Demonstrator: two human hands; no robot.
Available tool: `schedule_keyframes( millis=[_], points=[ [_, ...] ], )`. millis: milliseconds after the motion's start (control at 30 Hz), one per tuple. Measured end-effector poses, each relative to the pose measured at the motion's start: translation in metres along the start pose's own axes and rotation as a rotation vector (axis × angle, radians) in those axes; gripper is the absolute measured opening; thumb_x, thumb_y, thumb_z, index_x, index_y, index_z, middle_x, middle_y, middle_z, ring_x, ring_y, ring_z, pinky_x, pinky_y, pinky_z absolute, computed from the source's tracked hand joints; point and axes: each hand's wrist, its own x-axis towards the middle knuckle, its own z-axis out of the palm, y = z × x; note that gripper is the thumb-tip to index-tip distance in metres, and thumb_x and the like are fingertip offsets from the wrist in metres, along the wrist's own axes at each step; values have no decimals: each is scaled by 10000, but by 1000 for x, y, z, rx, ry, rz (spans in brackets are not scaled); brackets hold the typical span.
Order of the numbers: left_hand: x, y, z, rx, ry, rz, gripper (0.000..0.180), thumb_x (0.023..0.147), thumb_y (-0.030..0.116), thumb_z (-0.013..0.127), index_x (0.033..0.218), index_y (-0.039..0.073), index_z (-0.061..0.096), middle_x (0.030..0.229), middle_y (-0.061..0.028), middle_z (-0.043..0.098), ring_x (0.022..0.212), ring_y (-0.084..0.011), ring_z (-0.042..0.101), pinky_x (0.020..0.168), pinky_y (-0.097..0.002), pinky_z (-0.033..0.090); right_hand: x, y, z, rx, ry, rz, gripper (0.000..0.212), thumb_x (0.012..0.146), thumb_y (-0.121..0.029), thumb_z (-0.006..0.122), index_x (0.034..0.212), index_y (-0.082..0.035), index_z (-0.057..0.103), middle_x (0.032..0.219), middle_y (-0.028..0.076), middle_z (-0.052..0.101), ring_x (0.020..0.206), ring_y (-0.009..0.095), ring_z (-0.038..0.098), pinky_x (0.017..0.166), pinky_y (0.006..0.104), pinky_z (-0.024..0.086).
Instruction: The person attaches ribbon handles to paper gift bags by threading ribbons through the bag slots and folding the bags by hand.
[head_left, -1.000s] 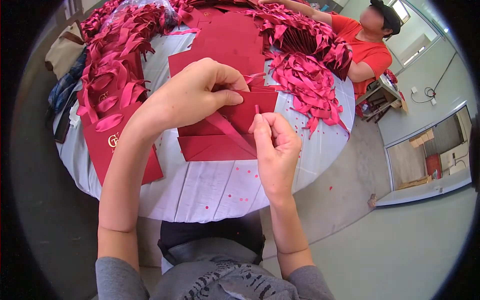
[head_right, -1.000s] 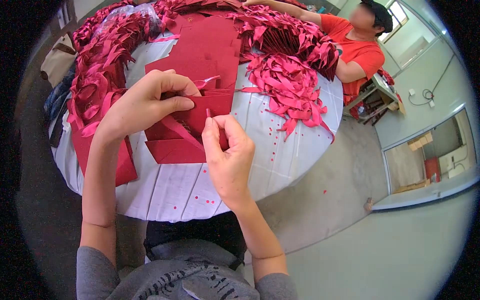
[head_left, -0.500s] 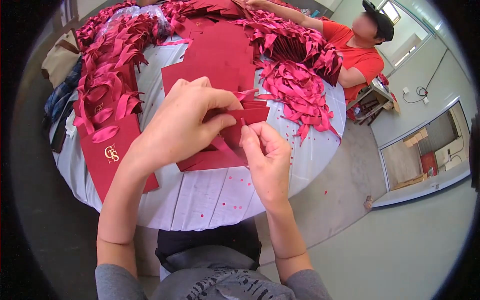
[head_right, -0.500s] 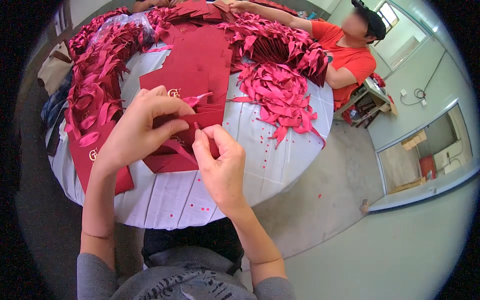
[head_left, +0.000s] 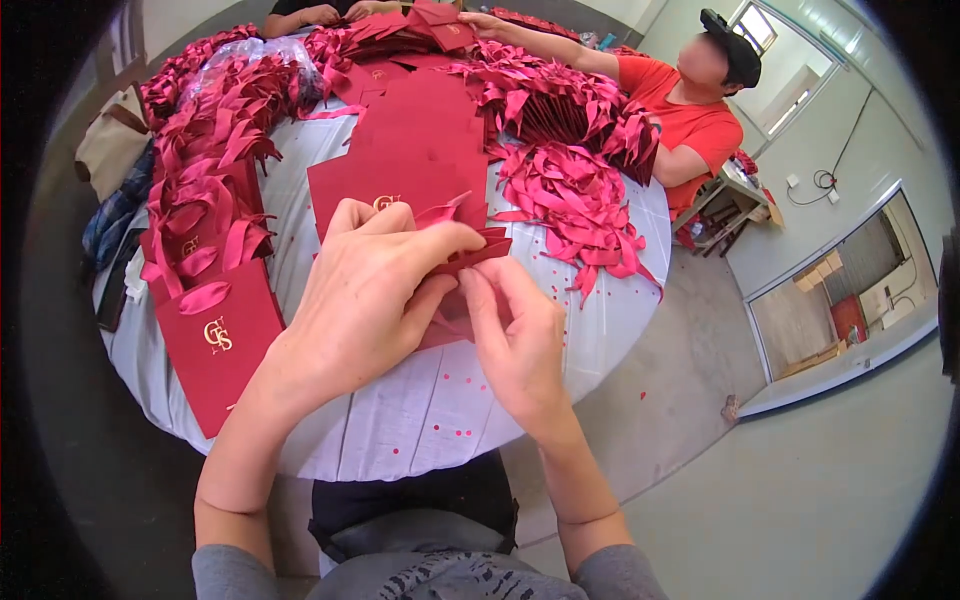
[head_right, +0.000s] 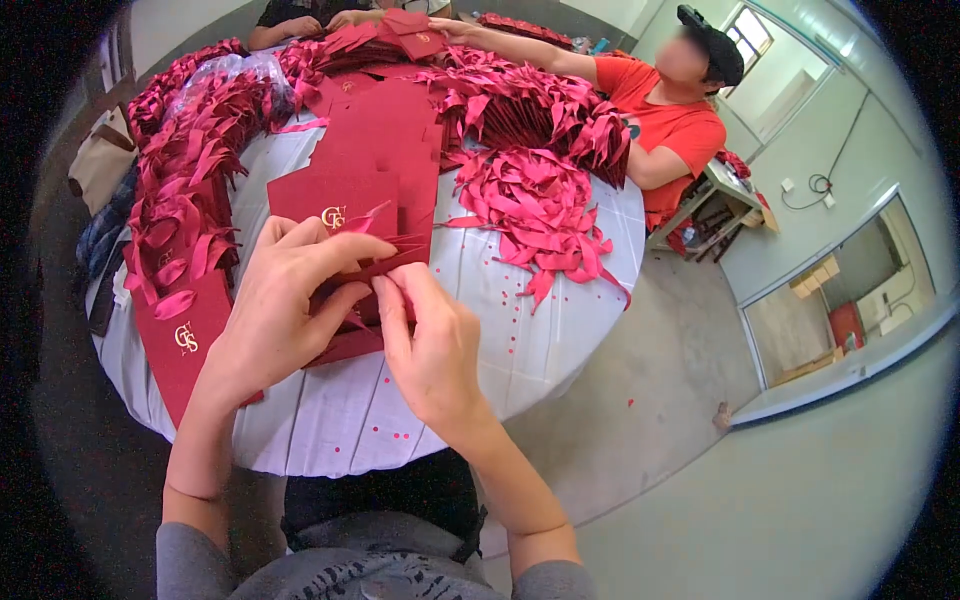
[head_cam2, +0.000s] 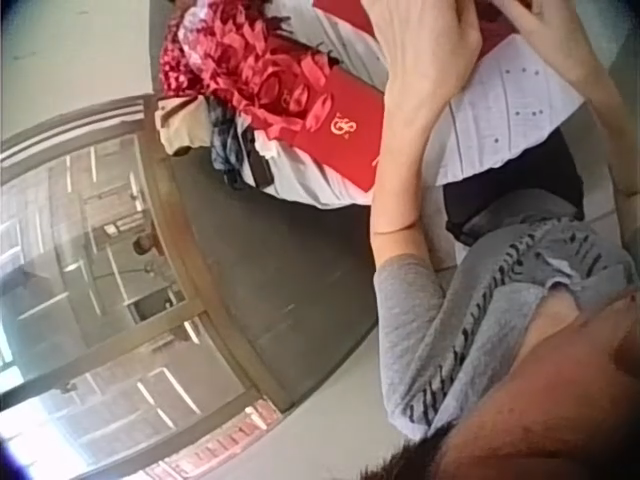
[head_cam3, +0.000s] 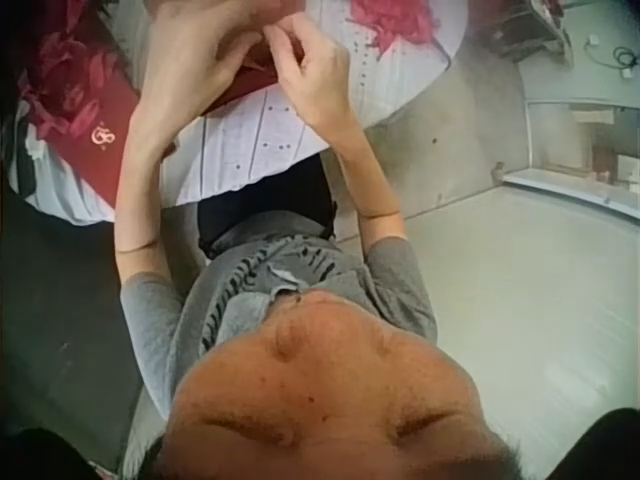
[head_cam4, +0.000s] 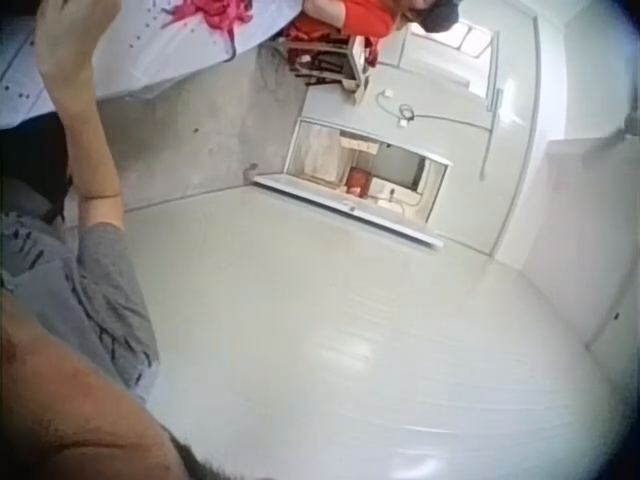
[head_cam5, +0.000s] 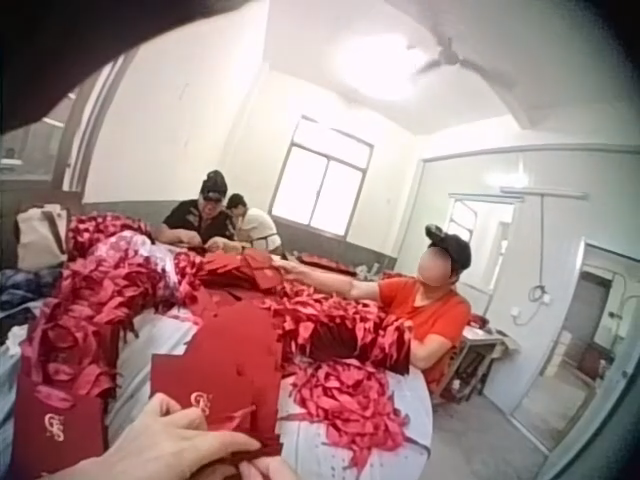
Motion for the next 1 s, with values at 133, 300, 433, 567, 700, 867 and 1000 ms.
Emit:
schedule_keyframes(
  millis=[133,300,433,567,700,867,1000],
  points=[
    [-3,1,-1,20,-6,-26,367,730,27,687,1084,84,606,811,-26,652,781,-203,548,751,-332,356,7,-8,-12,-116,139,-144,248,799,-47,692,1013,-56,569,866,118,518,761,250,543,657,350,446],
    [-6,5,0,49,-6,-5,386,724,23,696,1091,75,589,836,-31,668,772,-211,576,743,-337,364,34,-19,-42,-331,-159,-388,174,781,-83,699,926,-46,610,898,125,458,874,281,478,768,369,405],
    [-10,10,0,45,1,30,395,719,19,710,1084,52,564,869,-45,679,771,-224,595,745,-337,378,60,-27,-53,-351,-407,-360,133,813,-161,674,803,-29,655,865,137,495,869,285,476,762,371,394],
    [-15,7,1,-7,65,-3,377,734,16,708,1057,37,516,879,-65,681,774,-239,602,760,-339,386,71,-49,-54,-545,-542,-372,182,827,-209,655,779,-36,679,805,159,565,842,317,531,744,409,439],
    [-12,13,4,-15,39,4,370,738,9,709,1038,33,494,865,-76,678,757,-257,602,759,-343,395,81,-56,-59,-785,-626,-464,243,817,-267,668,765,-30,680,826,183,613,834,363,586,746,441,476],
    [-13,16,7,8,84,43,363,723,1,708,1015,42,496,807,-61,656,735,-236,604,707,-338,389,112,-74,-49,-678,-1118,5,225,776,-180,628,696,30,646,529,115,547,500,240,539,531,373,438],
    [-14,15,6,39,90,62,280,730,17,690,954,58,528,772,-39,642,715,-208,603,669,-335,375,108,-70,-49,-560,-1115,37,193,771,-148,624,726,37,651,576,117,565,547,188,558,533,344,430]
  ],
)
